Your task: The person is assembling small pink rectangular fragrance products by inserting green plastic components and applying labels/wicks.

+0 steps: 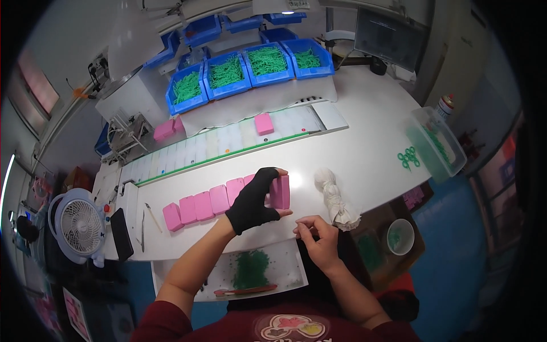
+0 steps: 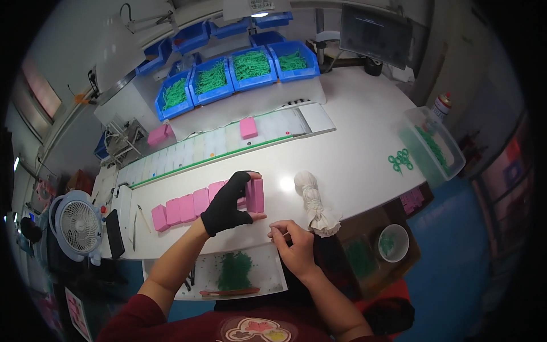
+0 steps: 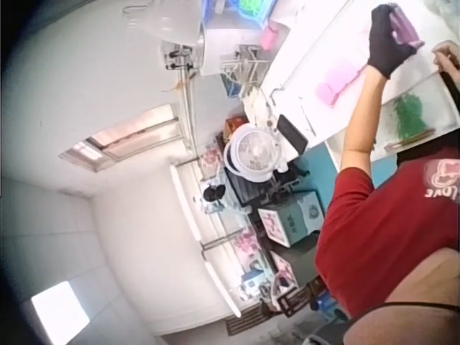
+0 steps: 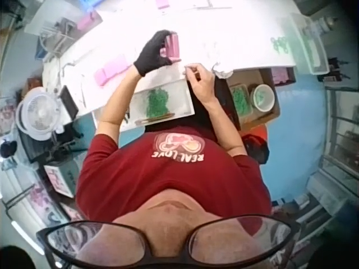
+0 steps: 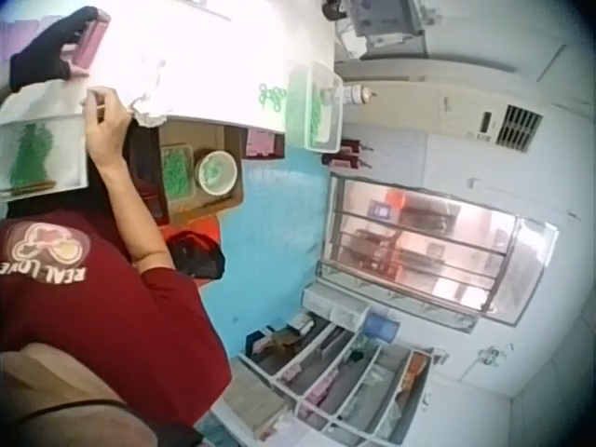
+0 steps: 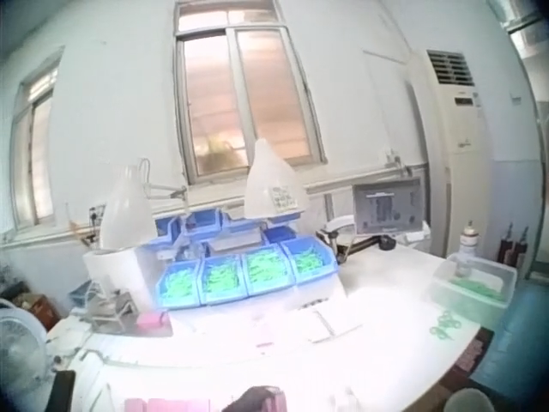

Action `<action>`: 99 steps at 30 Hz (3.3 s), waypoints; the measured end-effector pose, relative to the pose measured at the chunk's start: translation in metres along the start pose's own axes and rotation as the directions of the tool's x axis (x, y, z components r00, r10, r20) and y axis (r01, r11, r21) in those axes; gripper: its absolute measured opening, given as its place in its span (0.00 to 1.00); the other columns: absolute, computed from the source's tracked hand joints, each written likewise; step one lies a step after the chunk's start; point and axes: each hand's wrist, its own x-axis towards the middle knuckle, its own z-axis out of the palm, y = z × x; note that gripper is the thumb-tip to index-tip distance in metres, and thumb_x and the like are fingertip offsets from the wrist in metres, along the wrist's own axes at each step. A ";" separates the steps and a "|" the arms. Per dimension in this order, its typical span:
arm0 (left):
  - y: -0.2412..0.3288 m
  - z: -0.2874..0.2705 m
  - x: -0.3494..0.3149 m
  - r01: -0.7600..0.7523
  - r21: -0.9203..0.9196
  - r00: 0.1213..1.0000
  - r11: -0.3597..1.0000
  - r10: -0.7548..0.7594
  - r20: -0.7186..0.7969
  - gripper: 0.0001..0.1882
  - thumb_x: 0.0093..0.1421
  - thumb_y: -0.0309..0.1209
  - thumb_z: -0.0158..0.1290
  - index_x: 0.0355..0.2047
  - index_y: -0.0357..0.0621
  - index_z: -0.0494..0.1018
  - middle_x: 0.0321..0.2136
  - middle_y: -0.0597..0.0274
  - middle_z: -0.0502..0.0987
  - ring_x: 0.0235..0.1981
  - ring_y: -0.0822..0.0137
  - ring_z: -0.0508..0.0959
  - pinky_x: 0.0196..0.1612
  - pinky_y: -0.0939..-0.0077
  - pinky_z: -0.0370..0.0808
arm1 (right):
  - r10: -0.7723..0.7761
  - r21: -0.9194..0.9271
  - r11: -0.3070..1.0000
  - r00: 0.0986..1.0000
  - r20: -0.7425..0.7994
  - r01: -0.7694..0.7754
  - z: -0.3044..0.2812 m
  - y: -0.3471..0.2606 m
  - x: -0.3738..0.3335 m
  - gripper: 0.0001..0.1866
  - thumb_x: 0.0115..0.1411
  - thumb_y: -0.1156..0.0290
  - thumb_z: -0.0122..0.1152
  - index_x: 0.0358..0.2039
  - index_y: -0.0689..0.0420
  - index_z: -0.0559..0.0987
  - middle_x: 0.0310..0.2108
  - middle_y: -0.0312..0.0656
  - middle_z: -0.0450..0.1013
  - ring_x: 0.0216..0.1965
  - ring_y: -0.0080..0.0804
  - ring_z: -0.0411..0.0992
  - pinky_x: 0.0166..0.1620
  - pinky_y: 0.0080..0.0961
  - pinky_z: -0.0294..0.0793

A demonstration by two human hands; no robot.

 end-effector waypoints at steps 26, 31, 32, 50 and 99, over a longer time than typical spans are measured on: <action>0.050 0.009 -0.176 0.131 -0.581 0.900 0.803 -0.342 -0.271 0.40 0.51 0.28 0.64 0.60 0.43 0.54 0.55 0.52 0.66 0.56 0.61 0.68 0.60 0.63 0.65 | 0.302 0.485 0.472 0.652 0.696 -0.736 0.087 -0.039 -0.033 0.24 0.65 0.62 0.57 0.55 0.63 0.65 0.50 0.45 0.66 0.52 0.31 0.69 0.52 0.30 0.75; 0.059 0.001 -0.169 0.356 -0.601 0.755 0.716 -0.599 -0.266 0.25 0.48 0.29 0.67 0.45 0.37 0.72 0.46 0.54 0.75 0.45 0.69 0.76 0.48 0.74 0.75 | 0.315 0.461 0.673 0.789 0.528 -0.578 0.082 -0.037 -0.034 0.24 0.64 0.68 0.59 0.56 0.63 0.64 0.54 0.49 0.66 0.54 0.32 0.68 0.54 0.28 0.73; 0.062 0.000 -0.166 0.356 -0.600 0.755 0.716 -0.599 -0.267 0.25 0.48 0.29 0.67 0.45 0.37 0.72 0.46 0.54 0.75 0.45 0.69 0.76 0.48 0.74 0.75 | 0.279 0.462 0.730 0.837 0.471 -0.503 0.082 -0.037 -0.034 0.23 0.64 0.70 0.59 0.56 0.64 0.65 0.54 0.50 0.67 0.54 0.32 0.68 0.54 0.27 0.72; 0.085 -0.002 -0.134 0.459 -0.641 0.646 0.615 -0.726 -0.235 0.16 0.56 0.20 0.58 0.44 0.31 0.70 0.33 0.54 0.79 0.35 0.70 0.80 0.38 0.78 0.79 | 0.199 0.238 0.936 0.948 0.247 -0.258 0.080 -0.036 -0.041 0.19 0.64 0.65 0.59 0.49 0.66 0.75 0.36 0.42 0.78 0.37 0.23 0.76 0.39 0.23 0.78; 0.036 -0.020 -0.171 0.283 -0.275 0.928 0.919 -0.335 -0.165 0.29 0.42 0.34 0.72 0.35 0.42 0.63 0.35 0.58 0.75 0.34 0.62 0.77 0.38 0.72 0.75 | 0.387 0.133 0.806 0.683 0.619 -0.577 0.068 -0.028 -0.013 0.06 0.58 0.71 0.63 0.30 0.60 0.80 0.20 0.27 0.70 0.20 0.11 0.62 0.25 0.13 0.60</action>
